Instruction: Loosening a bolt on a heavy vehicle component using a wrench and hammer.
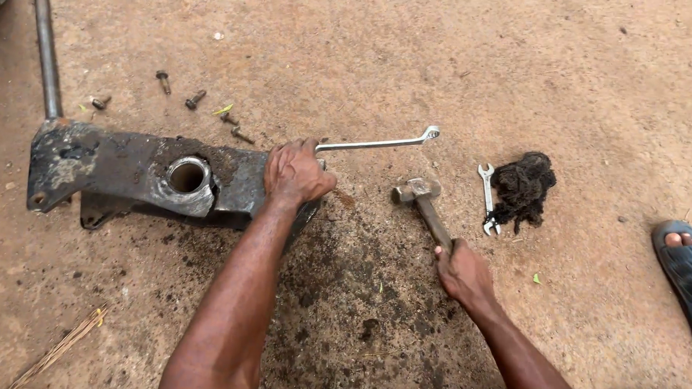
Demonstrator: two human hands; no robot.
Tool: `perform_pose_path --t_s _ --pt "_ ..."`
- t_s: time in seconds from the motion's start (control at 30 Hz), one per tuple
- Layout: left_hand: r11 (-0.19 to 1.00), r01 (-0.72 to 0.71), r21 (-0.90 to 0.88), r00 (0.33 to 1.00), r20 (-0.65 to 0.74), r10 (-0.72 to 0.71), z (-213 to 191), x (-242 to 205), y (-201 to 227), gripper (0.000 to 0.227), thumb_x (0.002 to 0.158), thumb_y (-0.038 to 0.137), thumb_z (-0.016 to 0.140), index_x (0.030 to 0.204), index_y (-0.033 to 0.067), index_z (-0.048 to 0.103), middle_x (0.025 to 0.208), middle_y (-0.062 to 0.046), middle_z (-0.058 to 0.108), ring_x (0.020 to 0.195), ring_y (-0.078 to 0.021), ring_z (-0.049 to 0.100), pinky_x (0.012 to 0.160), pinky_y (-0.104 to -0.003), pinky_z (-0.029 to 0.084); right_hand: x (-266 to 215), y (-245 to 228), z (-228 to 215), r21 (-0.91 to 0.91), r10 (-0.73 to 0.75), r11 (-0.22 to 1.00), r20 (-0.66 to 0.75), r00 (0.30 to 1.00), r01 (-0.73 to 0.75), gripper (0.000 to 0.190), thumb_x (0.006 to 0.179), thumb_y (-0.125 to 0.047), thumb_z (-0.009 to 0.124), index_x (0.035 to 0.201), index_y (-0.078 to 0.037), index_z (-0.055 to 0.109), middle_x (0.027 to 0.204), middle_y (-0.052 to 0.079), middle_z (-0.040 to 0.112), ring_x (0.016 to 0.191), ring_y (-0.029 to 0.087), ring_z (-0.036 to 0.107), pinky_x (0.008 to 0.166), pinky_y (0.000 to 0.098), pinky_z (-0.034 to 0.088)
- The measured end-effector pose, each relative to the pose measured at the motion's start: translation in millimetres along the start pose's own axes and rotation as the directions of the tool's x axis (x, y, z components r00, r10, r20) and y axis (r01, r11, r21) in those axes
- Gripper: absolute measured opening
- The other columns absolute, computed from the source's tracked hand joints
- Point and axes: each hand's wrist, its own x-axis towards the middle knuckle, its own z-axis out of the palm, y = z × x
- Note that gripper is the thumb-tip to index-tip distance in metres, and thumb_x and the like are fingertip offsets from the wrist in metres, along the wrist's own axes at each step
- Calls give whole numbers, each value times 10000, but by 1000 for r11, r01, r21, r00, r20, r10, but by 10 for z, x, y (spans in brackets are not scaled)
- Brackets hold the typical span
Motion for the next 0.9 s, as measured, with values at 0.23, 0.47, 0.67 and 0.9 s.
perform_pose_path --t_s 0.23,0.47,0.67,0.9 --pt "997 82 5 988 131 -82 87 120 -19 581 713 291 641 1267 118 625 1084 -98 669 1042 -231 632 1069 -447 444 -955 -499 -1018 842 -80 516 229 970 -156 426 1058 -416 429 1106 -48 636 660 -1 502 468 133 422 370 293 376" --pt "994 104 -13 988 115 -102 129 174 -39 442 754 233 598 1156 66 677 949 -83 642 875 -205 602 909 -448 514 -1196 -1423 -2617 447 -586 142 -681 439 883 591 1099 -667 449 1078 -84 548 688 -23 471 503 78 484 424 284 422" --pt "996 85 -19 994 67 -83 259 182 -146 435 769 257 612 1145 53 694 946 -111 645 894 -241 619 878 -458 540 -141 -989 -1299 332 -97 937 -37 995 103 511 1083 -500 346 991 -90 638 676 32 564 482 146 533 416 332 463" --pt "995 69 -74 998 12 -69 260 146 -45 462 743 221 622 1165 74 739 820 -71 612 767 -198 574 768 -400 545 -1178 -1390 -2584 871 -100 436 -205 974 228 397 1121 -428 321 1024 -123 557 648 -55 442 482 94 410 402 283 376"
